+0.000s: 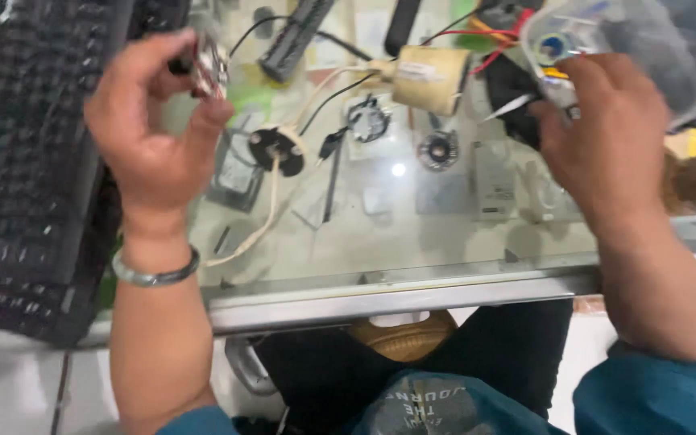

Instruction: Disassembling and inspecting internal components of a small camera module using a screwdriver.

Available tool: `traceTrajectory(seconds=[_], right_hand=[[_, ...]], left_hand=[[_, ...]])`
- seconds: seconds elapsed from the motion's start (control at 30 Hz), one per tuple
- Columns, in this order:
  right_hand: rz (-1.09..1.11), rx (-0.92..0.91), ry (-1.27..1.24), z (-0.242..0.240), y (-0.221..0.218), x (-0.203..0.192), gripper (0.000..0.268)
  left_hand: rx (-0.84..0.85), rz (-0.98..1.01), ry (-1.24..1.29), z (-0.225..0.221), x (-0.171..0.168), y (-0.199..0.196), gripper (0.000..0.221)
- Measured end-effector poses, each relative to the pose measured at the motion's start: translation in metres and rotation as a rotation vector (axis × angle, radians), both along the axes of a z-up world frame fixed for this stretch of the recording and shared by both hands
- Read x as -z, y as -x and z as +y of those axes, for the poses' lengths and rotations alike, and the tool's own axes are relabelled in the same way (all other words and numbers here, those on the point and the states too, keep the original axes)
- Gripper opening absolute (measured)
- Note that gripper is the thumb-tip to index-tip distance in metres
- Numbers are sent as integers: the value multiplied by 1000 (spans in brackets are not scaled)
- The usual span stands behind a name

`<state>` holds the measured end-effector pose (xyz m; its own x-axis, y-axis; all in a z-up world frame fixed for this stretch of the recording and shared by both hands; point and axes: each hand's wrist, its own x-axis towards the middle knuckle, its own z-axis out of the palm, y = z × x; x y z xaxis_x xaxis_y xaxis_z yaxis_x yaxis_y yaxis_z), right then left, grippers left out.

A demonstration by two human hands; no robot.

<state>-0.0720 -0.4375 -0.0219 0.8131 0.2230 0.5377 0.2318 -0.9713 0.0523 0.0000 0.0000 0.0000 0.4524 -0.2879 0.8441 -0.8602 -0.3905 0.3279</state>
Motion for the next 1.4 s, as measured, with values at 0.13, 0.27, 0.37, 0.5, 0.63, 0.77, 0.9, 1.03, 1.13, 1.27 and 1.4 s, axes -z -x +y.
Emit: traceTrajectory(seconds=[0.13,0.27,0.37,0.5,0.63,0.77,0.9,1.03,1.13,1.27,1.4], right_hand=[[238,289,29,7,-5,19,27],[-18,190,45,14,-12,36,17],[-1,156,2,33,-4,33,21],[-49,69,-6,59,2,35,21],[-154,181,190,61,11,28,20],[128,34,-148,35,15,0,32],[34,96,-357,-36,-1,-26,27],[-93,60,-333,-53,-5,-32,14],[42,77,-333,-37,-6,-30,8],[381,48,-165,-19,-7,-17,37],[448,44,-132,-15,-6,-17,17]], left_hand=[[97,-17,-120,-12,1,7,43],[-77,-14,-147,0,19,8,50],[-104,16,-150,5,29,6,52],[-77,6,-272,10,33,2,49],[-48,39,-217,1,35,2,43],[-47,56,-170,-2,34,3,47],[-34,107,-121,-13,27,6,60],[-45,111,-156,-10,27,8,46],[-9,124,-208,-16,23,10,51],[50,212,-139,-33,25,15,54],[266,796,266,-71,22,44,49]])
